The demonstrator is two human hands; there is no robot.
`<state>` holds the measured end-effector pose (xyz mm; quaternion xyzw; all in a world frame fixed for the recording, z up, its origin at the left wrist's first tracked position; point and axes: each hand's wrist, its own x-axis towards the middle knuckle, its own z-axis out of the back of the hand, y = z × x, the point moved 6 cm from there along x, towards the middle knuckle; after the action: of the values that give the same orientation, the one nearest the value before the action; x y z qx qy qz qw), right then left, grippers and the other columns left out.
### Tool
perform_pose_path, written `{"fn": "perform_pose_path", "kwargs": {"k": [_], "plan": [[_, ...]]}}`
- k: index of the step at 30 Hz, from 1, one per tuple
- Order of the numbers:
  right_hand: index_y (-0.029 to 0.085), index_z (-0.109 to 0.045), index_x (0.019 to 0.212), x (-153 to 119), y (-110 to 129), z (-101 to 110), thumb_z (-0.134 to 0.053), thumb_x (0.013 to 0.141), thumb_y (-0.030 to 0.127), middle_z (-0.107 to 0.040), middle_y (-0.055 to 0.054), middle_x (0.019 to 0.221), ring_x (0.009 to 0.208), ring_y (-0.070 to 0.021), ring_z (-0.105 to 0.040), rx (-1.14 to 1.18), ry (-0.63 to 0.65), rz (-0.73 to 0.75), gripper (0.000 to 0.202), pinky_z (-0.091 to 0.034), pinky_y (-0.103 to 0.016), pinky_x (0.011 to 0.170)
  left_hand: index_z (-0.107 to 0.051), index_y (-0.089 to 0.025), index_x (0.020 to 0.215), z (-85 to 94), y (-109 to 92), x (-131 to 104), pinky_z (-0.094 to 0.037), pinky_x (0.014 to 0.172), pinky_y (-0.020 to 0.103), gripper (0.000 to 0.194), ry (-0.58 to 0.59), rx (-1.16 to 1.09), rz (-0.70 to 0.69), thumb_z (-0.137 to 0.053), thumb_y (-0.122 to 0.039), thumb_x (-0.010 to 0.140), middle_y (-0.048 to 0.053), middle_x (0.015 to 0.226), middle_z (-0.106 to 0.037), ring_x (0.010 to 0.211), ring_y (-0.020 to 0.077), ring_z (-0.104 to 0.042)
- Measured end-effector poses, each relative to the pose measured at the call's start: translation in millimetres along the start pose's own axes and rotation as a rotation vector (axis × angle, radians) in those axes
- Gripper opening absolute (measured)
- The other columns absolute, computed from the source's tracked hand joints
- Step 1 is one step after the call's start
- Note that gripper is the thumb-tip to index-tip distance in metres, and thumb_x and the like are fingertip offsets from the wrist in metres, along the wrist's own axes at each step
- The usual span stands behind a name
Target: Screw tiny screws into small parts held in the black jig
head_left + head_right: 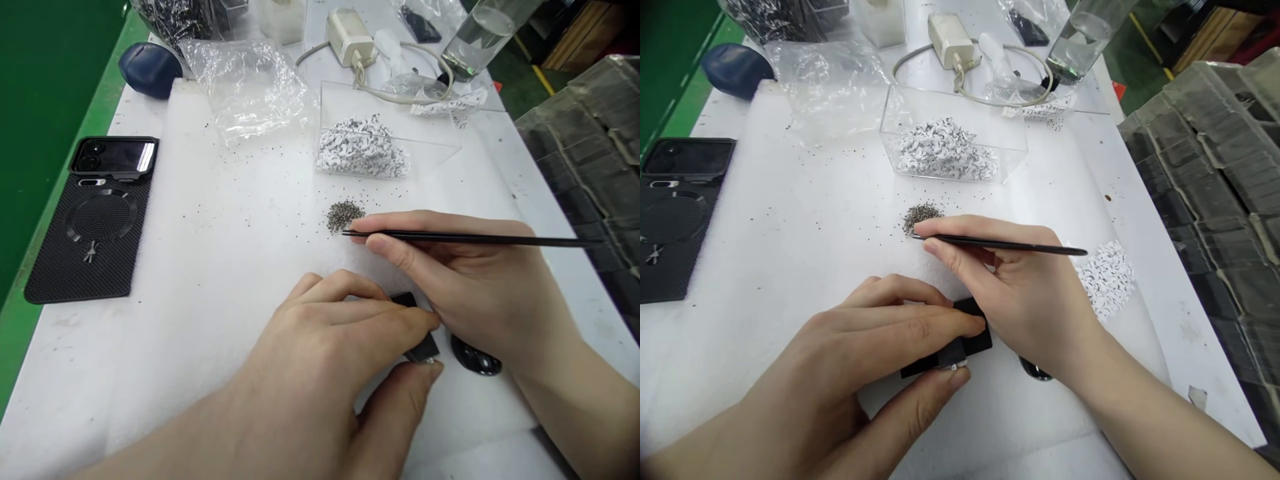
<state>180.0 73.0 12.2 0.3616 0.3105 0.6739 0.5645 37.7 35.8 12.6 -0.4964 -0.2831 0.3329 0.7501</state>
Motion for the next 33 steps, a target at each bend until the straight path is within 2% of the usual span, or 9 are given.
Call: {"fn": "perform_pose_path", "kwargs": {"k": [4,8,13,20,30,33], "plan": [[0.027,-0.085,0.103,0.1,2.0,-0.2,-0.077,0.094,0.019,-0.086,0.005,0.106,0.102,-0.0178,-0.082,0.012,0.001,0.014,0.015,-0.07,-0.023,0.09,-0.076,-0.019,0.104,-1.6,-0.3,0.2,-0.06,0.094,0.036,0.012,0.008,-0.004,0.019,-0.066,-0.016,0.097,0.0,0.093,-0.08,0.104,0.0206,-0.072],[0.027,-0.085,0.103,-0.8,2.6,0.7,-0.077,0.094,0.018,-0.085,0.005,0.108,0.104,-0.0184,-0.082,-0.006,0.001,0.02,0.015,-0.07,-0.023,0.092,-0.076,-0.019,0.1,-2.0,-2.3,1.2,-0.059,0.098,0.035,0.01,0.006,-0.016,0.019,-0.067,-0.016,0.097,0.0,0.093,-0.079,0.104,0.0211,-0.071],[0.025,-0.085,0.103,-0.1,3.2,0.4,-0.077,0.093,0.017,-0.086,0.005,0.106,0.1,-0.0153,-0.083,-0.005,0.003,0.017,0.015,-0.068,-0.016,0.089,-0.075,-0.021,0.097,-2.7,0.1,0.2,-0.059,0.1,0.036,0.008,0.021,-0.01,0.043,-0.068,-0.016,0.097,-0.001,0.093,-0.079,0.103,0.0206,-0.072],[0.029,-0.085,0.102,1.3,0.9,-1.0,-0.077,0.092,0.016,-0.085,0.007,0.105,0.098,-0.0175,-0.083,0.008,0.009,0.002,0.018,-0.07,-0.019,0.083,-0.072,-0.021,0.086,-1.4,2.1,-0.7,-0.058,0.095,0.037,0.01,-0.041,-0.022,-0.012,-0.069,-0.018,0.096,-0.002,0.085,-0.076,0.098,0.0201,-0.072],[0.03,-0.086,0.101,-1.2,3.3,1.2,-0.077,0.092,0.015,-0.085,0.008,0.107,0.1,-0.0142,-0.083,-0.059,-0.002,0.0,0.02,-0.067,-0.013,0.084,-0.074,-0.019,0.094,-2.0,4.0,1.5,-0.056,0.1,0.037,0.006,-0.028,0.002,0.021,-0.07,-0.019,0.097,-0.002,0.096,-0.08,0.106,0.0202,-0.072],[0.032,-0.086,0.101,0.3,1.6,1.9,-0.077,0.091,0.016,-0.086,0.009,0.104,0.096,-0.0133,-0.083,-0.095,-0.011,-0.018,0.02,-0.066,-0.012,0.077,-0.075,-0.019,0.094,-4.2,4.5,4.3,-0.057,0.099,0.038,0.007,-0.007,0.005,0.035,-0.069,-0.018,0.097,0.0,0.094,-0.08,0.105,0.0223,-0.072]]}}
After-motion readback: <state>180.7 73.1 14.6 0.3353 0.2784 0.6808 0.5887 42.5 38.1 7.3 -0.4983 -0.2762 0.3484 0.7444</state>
